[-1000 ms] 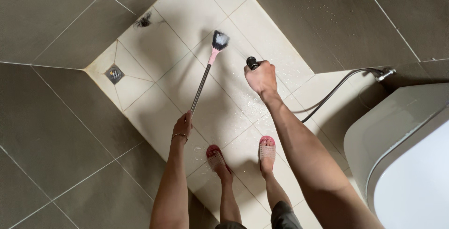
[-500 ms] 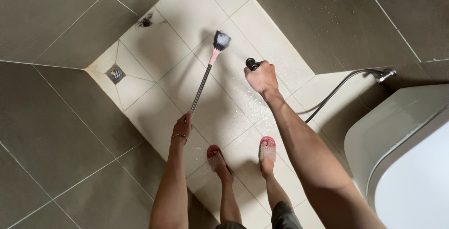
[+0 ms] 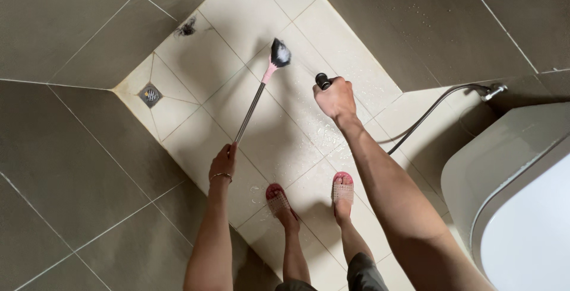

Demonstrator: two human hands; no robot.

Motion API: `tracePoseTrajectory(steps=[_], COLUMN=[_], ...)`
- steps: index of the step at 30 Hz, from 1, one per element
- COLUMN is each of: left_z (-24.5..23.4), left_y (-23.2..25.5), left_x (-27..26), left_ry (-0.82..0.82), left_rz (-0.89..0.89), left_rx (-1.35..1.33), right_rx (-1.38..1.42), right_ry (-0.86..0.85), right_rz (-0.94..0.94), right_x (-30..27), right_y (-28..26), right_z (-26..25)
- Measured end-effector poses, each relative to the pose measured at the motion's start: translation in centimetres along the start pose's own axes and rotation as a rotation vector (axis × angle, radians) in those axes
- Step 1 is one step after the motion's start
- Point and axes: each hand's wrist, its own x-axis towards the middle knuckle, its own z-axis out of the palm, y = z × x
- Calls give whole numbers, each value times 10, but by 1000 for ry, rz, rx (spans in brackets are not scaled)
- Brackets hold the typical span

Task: The person scrubs the tiled bathroom floor with a long-handled brush while rinsing with a handheld bidet sprayer. They then pour green toilet cleaner into the bowl, scrub the interior with the brush, and finish by scrubbing the floor again.

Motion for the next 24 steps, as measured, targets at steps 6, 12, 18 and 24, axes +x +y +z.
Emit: tracePoseTrajectory(steps=[6,12,18,24], left_z=[-46,-60,-67,-51], left_y=[27,23,31,40], left_x=[-20,-20,-25,-5], left_ry=[-1,160,284,363], left_rz=[-137,-6,117,154], left_rx=[121,167,141,209], right_rx=[-7,-2,-31,-13], right_ry=[9,-16,-19,18], right_rz=[-9,-8,-14,15], right_x=[-2,-6,-5,-5], right_y=[-5,-3,8,23], right_z=[-2,-8,-12,-19])
